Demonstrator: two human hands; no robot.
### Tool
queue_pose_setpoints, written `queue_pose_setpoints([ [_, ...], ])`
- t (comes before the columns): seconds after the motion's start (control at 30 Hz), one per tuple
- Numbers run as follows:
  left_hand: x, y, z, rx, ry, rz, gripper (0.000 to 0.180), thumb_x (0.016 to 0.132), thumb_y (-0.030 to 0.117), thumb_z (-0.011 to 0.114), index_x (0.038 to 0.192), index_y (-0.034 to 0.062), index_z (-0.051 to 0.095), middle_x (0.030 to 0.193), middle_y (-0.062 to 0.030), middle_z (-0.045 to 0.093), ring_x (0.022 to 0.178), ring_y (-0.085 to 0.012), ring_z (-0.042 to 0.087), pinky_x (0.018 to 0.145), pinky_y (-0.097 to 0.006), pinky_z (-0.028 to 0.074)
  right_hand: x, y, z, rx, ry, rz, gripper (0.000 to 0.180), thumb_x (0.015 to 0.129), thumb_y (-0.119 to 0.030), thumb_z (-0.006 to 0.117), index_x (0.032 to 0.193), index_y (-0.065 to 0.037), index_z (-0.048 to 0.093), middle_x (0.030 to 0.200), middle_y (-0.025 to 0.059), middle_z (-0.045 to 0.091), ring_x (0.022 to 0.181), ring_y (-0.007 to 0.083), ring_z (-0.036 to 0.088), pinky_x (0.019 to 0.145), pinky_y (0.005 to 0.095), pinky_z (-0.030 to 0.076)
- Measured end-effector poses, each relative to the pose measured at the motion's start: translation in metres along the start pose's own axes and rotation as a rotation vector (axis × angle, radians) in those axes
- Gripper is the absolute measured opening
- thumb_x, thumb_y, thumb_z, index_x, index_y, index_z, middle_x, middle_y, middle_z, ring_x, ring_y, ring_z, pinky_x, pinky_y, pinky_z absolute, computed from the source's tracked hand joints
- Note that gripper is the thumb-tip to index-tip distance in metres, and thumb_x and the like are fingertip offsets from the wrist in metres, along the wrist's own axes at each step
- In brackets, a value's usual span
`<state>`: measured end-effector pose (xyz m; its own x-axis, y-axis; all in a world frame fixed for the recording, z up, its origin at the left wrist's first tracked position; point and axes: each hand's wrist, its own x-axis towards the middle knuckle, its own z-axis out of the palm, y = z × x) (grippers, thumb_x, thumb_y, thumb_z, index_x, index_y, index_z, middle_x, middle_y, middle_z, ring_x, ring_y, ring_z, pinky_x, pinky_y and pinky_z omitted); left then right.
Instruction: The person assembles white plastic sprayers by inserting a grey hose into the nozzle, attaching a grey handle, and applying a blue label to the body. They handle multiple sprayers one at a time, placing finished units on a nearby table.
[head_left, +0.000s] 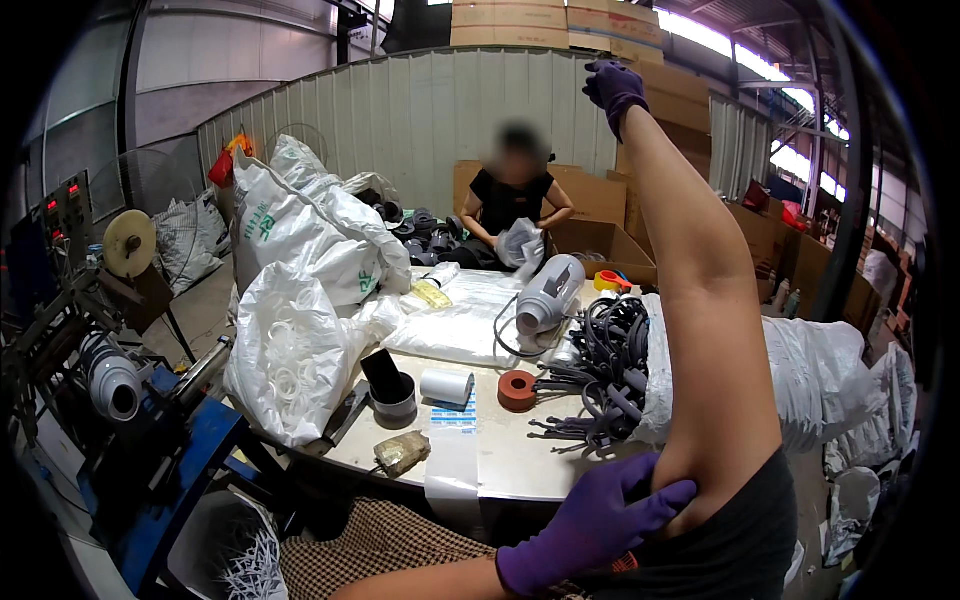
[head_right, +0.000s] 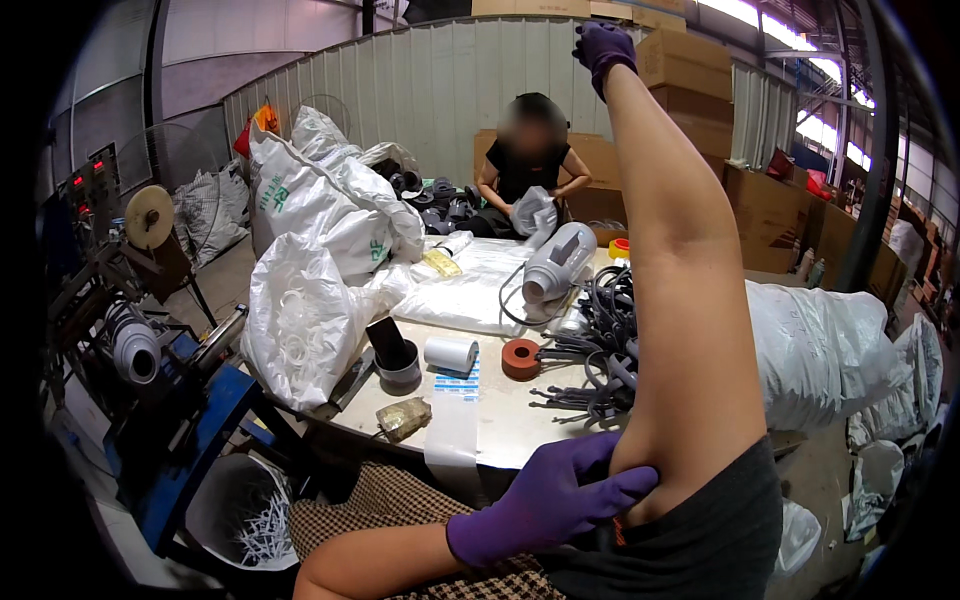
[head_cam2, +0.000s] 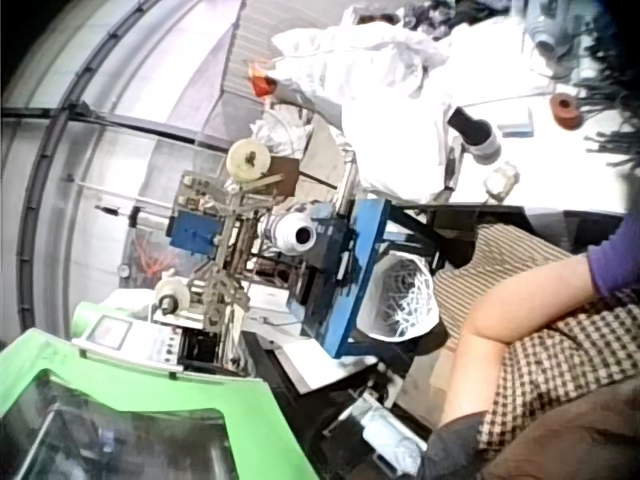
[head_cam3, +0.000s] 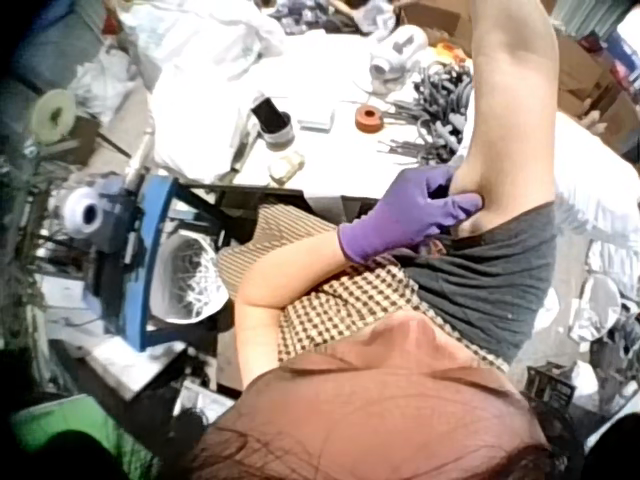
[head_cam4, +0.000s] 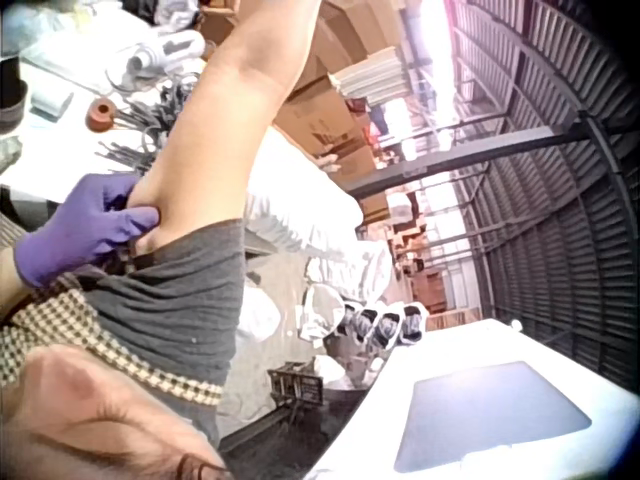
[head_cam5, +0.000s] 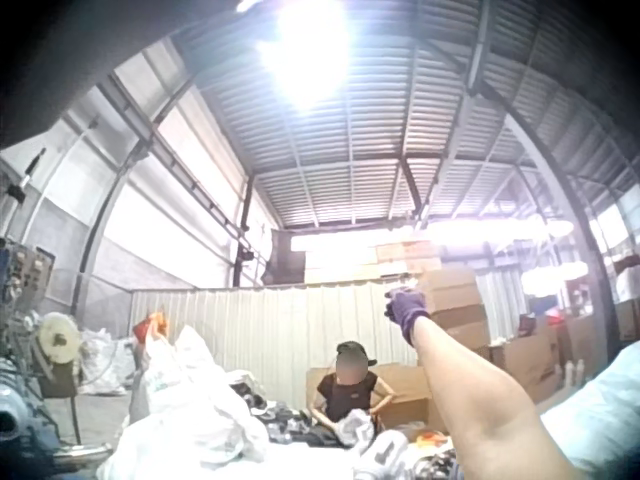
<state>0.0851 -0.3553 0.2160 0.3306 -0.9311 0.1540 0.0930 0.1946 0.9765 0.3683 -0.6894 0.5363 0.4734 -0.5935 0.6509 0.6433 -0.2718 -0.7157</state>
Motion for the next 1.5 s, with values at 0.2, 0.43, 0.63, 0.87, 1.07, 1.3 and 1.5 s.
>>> queue_pose_setpoints([
  [0.2,-0.019,0.004,-0.003,-0.013,0.092,-0.041,0.04,0.096,0.026,0.074,0.125,-0.0009,0.066,0.087,0.0002,0.069,0.069,-0.0012,0.057,0.058,-0.018,0.044,-0.014,0.02,0.006,0.099,-0.019,0.076,0.026,0.096,-0.021,0.058,0.11,-0.005,0.071,0.088,0.0127,0.073,0.073,0.0253,0.072,0.065,0.0366,0.057],
  [0.43,-0.014,-0.012,-0.016,-0.014,-0.056,-0.029,0.047,0.103,0.037,0.061,0.132,-0.001,0.061,0.099,-0.0052,0.07,0.083,-0.0083,0.065,0.072,-0.022,0.051,-0.008,0.07,-0.042,0.341,0.269,0.278,0.024,0.096,-0.015,0.054,0.109,-0.001,0.069,0.086,0.0152,0.071,0.071,0.0273,0.071,0.066,0.0367,0.057],
  [0.63,-0.011,-0.009,-0.023,-0.094,-0.03,-0.118,0.051,0.107,0.038,0.051,0.14,-0.0004,0.056,0.12,-0.0136,0.067,0.106,-0.0161,0.068,0.088,-0.028,0.055,-0.014,0.055,-0.039,0.121,0.165,0.177,0.024,0.095,-0.017,0.056,0.107,-0.002,0.07,0.089,0.0133,0.072,0.074,0.0239,0.071,0.065,0.0333,0.056],
  [0.87,-0.012,-0.002,0.008,-0.022,-0.103,0.276,0.078,0.11,0.037,0.042,0.161,-0.0021,-0.002,0.162,-0.0241,0.029,0.143,-0.0303,0.041,0.118,-0.033,0.03,-0.007,0.051,-0.015,-0.159,0.024,0.059,0.027,0.096,-0.021,0.059,0.113,-0.005,0.071,0.092,0.0112,0.073,0.078,0.0211,0.072,0.066,0.0328,0.058],
  [1.07,-0.025,-0.027,-0.006,0.025,-0.332,0.06,0.071,0.112,0.033,0.031,0.16,-0.0043,-0.005,0.171,-0.0171,0.004,0.156,-0.0245,0.016,0.123,-0.034,0.02,0.084,0.021,-0.005,-0.287,-0.158,-0.125,0.028,0.093,-0.022,0.068,0.119,-0.011,0.072,0.099,0.0074,0.076,0.086,0.014,0.073,0.075,0.0307,0.059],
  [1.3,-0.015,-0.011,-0.011,0.034,-0.225,0.298,0.075,0.111,0.035,0.036,0.16,-0.0052,-0.003,0.166,-0.0213,0.02,0.152,-0.0293,0.027,0.122,-0.035,0.024,0.083,0.012,0.038,0.1,-0.074,-0.038,0.021,0.097,-0.024,0.056,0.103,-0.008,0.069,0.09,0.0143,0.071,0.079,0.0317,0.069,0.07,0.0464,0.058],
  [1.5,-0.008,0.013,0.008,-1.682,-0.269,0.083,0.068,0.107,0.022,0.035,0.161,-0.0031,0.003,0.168,-0.0175,0.017,0.155,-0.0239,0.02,0.126,-0.033,0.015,0.069,-0.011,0.048,0.3,-0.385,-0.1,0.016,0.096,-0.017,0.062,0.099,-0.005,0.071,0.075,0.0084,0.067,0.058,0.0197,0.062,0.053,0.0315,0.052],
])
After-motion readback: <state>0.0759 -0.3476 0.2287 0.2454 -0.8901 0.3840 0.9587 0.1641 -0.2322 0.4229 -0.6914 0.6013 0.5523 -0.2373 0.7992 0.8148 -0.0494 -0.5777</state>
